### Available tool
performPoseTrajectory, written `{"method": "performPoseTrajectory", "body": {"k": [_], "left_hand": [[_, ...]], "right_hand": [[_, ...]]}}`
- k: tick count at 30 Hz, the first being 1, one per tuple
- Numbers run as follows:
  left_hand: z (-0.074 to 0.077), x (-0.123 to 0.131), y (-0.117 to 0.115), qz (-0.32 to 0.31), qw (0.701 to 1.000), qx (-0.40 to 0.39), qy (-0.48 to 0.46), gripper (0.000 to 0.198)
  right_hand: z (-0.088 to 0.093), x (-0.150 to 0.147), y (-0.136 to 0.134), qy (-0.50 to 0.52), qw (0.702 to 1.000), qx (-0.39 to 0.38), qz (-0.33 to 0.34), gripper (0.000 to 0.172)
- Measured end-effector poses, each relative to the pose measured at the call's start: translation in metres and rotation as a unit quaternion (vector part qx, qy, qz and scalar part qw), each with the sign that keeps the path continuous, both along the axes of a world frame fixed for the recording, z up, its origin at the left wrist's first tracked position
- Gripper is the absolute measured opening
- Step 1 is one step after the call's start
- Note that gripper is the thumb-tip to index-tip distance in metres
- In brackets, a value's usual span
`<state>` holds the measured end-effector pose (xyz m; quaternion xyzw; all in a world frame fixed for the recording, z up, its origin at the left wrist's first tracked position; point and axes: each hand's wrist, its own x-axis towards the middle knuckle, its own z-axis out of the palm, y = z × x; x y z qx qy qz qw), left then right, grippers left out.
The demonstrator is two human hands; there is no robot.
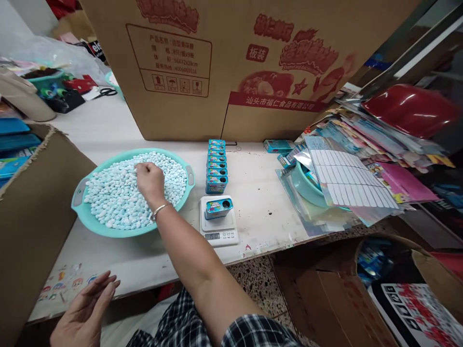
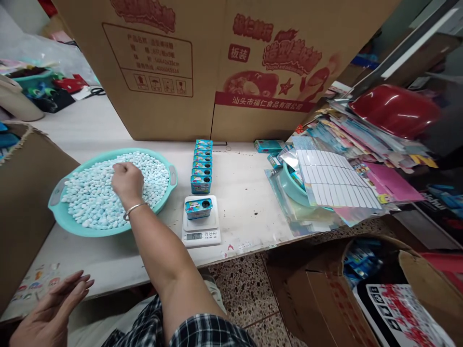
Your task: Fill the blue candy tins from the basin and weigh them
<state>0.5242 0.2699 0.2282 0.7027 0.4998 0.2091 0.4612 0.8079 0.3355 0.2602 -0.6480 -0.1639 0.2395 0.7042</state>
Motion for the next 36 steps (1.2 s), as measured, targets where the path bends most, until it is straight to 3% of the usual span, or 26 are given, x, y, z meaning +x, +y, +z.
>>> {"method": "performPoseTrajectory", "body": {"k": [1, 3, 4, 8, 11, 12, 15, 16, 18, 21, 24, 26, 31, 36], "left_hand": [[-0.001, -0.001, 0.0, 0.02, 0.999, -0.029, 0.009, 0.044], [-0.003, -0.003, 0.0, 0.05, 0.995, -0.086, 0.015, 0.052], [-0.003, -0.003, 0.001, 0.06, 0.992, -0.112, 0.012, 0.055], [-0.005, 0.007, 0.001, 0.069, 0.986, -0.152, -0.007, 0.062], [-0.001, 0.029, -0.003, 0.018, 0.99, -0.134, -0.026, 0.061], [0.001, 0.039, -0.006, -0.013, 0.992, -0.117, -0.033, 0.059], [0.01, 0.08, -0.018, -0.143, 0.988, -0.018, -0.064, 0.044], [0.013, 0.097, -0.024, -0.193, 0.977, 0.033, -0.078, 0.039], [0.019, 0.134, -0.036, -0.29, 0.94, 0.143, -0.107, 0.035], [0.027, 0.191, -0.056, -0.4, 0.876, 0.248, -0.105, 0.05], [0.03, 0.233, -0.071, -0.444, 0.851, 0.28, -0.037, 0.061], [0.029, 0.248, -0.076, -0.459, 0.846, 0.271, -0.003, 0.058], [0.025, 0.256, -0.078, -0.46, 0.854, 0.242, -0.006, 0.036], [0.021, 0.255, -0.078, -0.456, 0.857, 0.241, -0.026, 0.031]], "right_hand": [[0.003, 0.005, 0.0, 0.133, 0.988, 0.08, -0.013, 0.009], [0.007, 0.013, -0.003, 0.338, 0.917, 0.211, -0.008, 0.009], [0.009, 0.016, -0.005, 0.395, 0.884, 0.251, 0.002, 0.013], [0.019, 0.019, -0.025, 0.464, 0.825, 0.324, 0.015, 0.03], [0.033, 0.022, -0.063, 0.499, 0.773, 0.392, 0.026, 0.032], [0.038, 0.024, -0.081, 0.495, 0.767, 0.407, 0.03, 0.032], [0.047, 0.035, -0.149, 0.46, 0.775, 0.434, 0.015, 0.031], [0.047, 0.04, -0.172, 0.425, 0.792, 0.437, -0.013, 0.028], [0.042, 0.048, -0.212, 0.37, 0.824, 0.422, -0.072, 0.024], [0.03, 0.054, -0.247, 0.306, 0.855, 0.384, -0.165, 0.023], [0.018, 0.053, -0.25, 0.259, 0.875, 0.351, -0.209, 0.025], [0.013, 0.051, -0.244, 0.227, 0.89, 0.333, -0.213, 0.026], [0.007, 0.044, -0.232, 0.165, 0.915, 0.292, -0.224, 0.029], [0.005, 0.041, -0.23, 0.126, 0.933, 0.251, -0.224, 0.032]]}}
